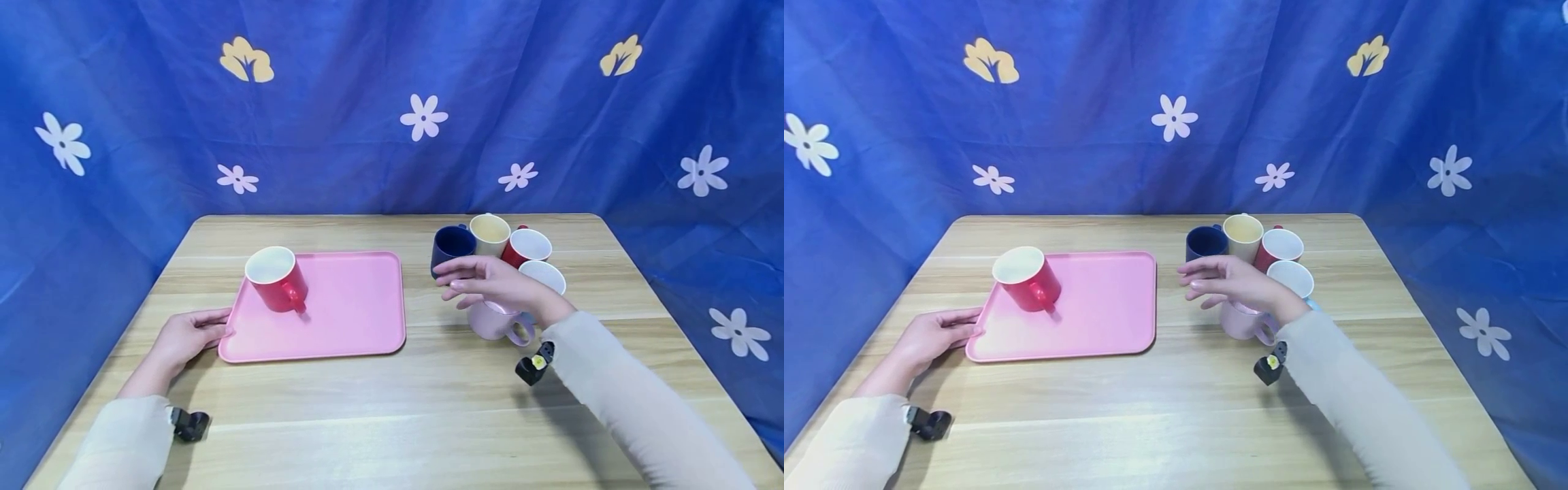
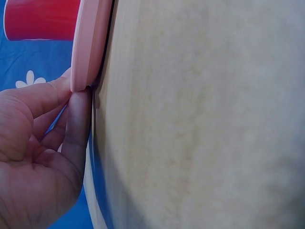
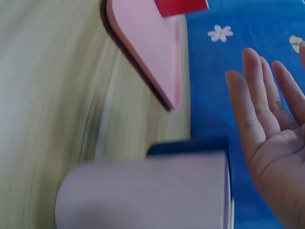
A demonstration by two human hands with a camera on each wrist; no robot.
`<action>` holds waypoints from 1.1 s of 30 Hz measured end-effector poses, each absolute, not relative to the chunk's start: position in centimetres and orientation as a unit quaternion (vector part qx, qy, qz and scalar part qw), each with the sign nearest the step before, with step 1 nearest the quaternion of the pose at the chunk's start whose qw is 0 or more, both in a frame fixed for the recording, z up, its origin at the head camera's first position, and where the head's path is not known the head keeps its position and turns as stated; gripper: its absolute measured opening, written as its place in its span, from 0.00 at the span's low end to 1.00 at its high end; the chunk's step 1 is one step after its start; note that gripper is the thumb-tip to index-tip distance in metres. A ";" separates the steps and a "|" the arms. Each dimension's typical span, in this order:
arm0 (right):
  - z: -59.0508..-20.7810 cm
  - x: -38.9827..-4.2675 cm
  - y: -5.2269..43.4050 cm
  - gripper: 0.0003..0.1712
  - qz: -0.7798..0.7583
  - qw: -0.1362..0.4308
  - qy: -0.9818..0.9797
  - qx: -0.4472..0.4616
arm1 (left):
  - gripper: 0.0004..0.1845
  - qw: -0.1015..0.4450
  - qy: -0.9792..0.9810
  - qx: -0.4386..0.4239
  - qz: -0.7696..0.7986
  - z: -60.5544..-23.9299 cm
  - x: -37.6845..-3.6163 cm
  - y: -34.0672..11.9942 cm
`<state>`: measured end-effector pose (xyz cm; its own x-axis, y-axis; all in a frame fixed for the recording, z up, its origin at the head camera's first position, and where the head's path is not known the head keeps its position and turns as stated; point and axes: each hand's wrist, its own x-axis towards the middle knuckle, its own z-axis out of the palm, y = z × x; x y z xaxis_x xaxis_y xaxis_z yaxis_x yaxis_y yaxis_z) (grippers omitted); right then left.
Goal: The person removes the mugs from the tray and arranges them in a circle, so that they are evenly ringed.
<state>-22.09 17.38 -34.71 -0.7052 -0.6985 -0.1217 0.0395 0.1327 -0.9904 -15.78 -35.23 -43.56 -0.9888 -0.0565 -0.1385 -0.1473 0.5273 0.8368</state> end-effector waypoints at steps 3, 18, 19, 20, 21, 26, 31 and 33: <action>-34.8 -22.3 15.7 0.26 -0.606 0.300 0.694 -0.247 | 0.29 0.051 0.870 -0.061 0.486 -43.5 -15.8 -35.2; -36.2 -23.0 7.7 0.24 -0.587 0.313 0.682 -0.304 | 0.28 0.046 0.870 -0.062 0.487 -43.2 -15.7 -35.1; -36.3 -23.0 7.2 0.24 -0.586 0.313 0.683 -0.303 | 0.28 0.046 0.869 -0.062 0.489 -43.2 -15.7 -35.1; -36.3 -23.0 6.8 0.24 -0.585 0.313 0.684 -0.302 | 0.28 0.046 0.867 -0.062 0.492 -43.2 -15.7 -35.1; -36.4 -23.1 6.3 0.23 -0.583 0.314 0.686 -0.302 | 0.28 0.046 0.867 -0.062 0.493 -43.2 -15.7 -35.2; -36.8 -23.4 3.9 0.23 -0.581 0.313 0.691 -0.295 | 0.29 0.042 0.870 -0.060 0.488 -43.3 -15.7 -35.4; -37.3 -23.9 1.8 0.22 -0.581 0.305 0.697 -0.291 | 0.28 0.041 0.871 -0.060 0.486 -43.4 -15.8 -35.4; -37.5 -24.0 1.0 0.22 -0.579 0.297 0.701 -0.291 | 0.28 0.043 0.870 -0.060 0.487 -43.4 -15.8 -35.4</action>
<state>-23.99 0.99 -37.48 -0.6542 -0.7521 -0.0795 -0.0647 0.1605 -0.9849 -15.76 -35.40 -43.45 -0.9890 -0.0630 -0.1340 -0.1472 0.5183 0.8424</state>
